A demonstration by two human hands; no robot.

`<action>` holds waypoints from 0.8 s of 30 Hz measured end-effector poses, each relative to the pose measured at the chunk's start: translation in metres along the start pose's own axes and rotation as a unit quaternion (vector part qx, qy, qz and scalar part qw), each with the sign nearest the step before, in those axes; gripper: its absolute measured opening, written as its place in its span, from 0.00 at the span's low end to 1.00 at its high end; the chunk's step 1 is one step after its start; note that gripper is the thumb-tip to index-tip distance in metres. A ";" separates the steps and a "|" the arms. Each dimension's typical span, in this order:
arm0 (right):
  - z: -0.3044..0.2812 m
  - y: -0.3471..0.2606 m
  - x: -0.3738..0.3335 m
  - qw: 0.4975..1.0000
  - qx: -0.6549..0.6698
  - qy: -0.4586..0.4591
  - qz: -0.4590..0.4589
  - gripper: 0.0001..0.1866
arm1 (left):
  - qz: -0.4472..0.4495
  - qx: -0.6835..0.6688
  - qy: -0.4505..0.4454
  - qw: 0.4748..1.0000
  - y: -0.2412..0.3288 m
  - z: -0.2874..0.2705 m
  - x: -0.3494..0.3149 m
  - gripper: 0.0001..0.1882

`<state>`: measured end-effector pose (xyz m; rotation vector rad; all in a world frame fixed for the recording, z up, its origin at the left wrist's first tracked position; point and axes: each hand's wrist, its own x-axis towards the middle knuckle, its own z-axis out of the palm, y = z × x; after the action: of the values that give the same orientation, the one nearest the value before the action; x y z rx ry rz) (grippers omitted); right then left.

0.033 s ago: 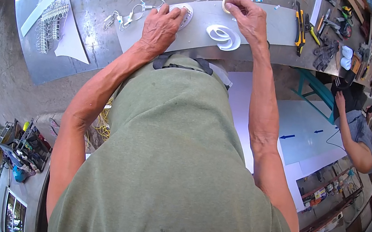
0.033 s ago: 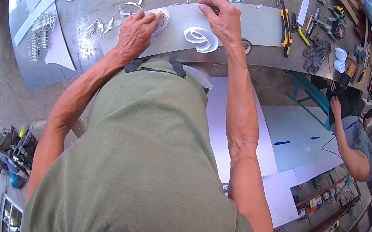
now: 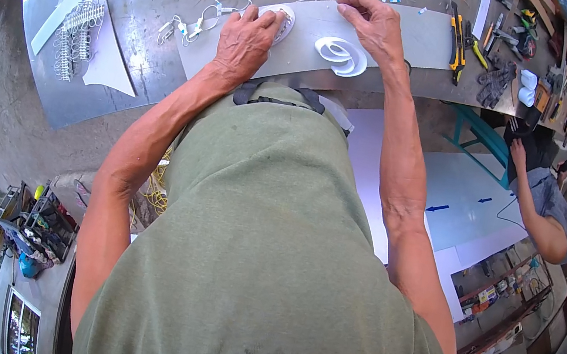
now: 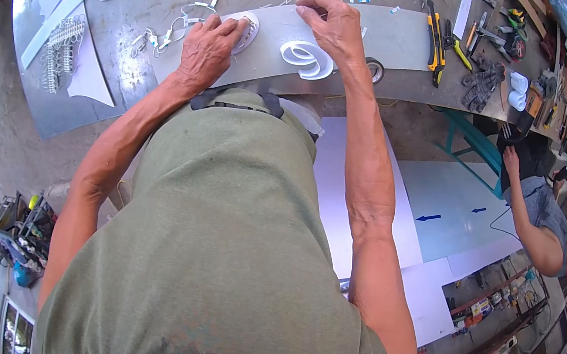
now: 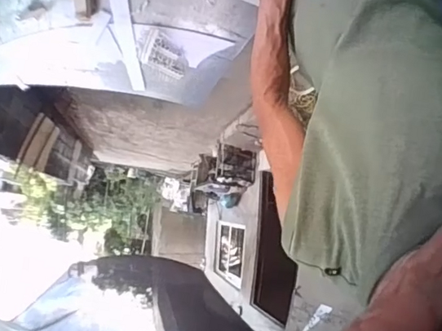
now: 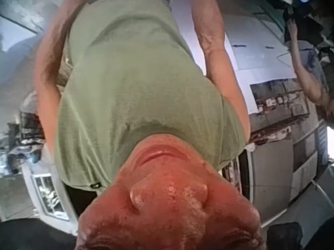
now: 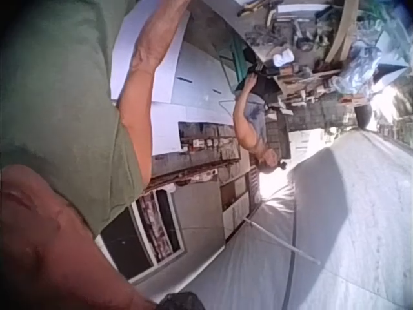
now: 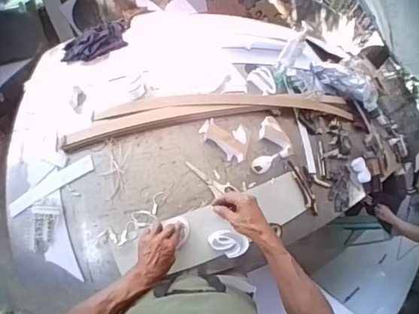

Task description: The recorder is assembling white plastic LED channel letters, inserting LED light modules and wires into the plastic letter shells.

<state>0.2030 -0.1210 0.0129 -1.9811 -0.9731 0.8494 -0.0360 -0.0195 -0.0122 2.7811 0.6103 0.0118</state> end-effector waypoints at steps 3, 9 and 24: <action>0.015 -0.002 0.022 0.991 -0.089 -0.100 -0.025 0.10 | 0.011 -0.004 0.036 0.999 -0.004 0.004 0.006 0.25; 0.042 -0.001 0.039 0.976 -0.137 -0.166 -0.012 0.12 | -0.006 0.006 0.029 1.000 -0.004 0.008 0.002 0.27; 0.058 -0.002 0.040 0.975 -0.128 -0.182 -0.014 0.12 | 0.000 0.009 0.029 1.000 -0.003 0.010 0.001 0.27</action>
<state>0.1752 -0.0668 -0.0227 -2.0594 -1.3748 1.1457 -0.0355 -0.0187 -0.0223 2.8065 0.6280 0.0889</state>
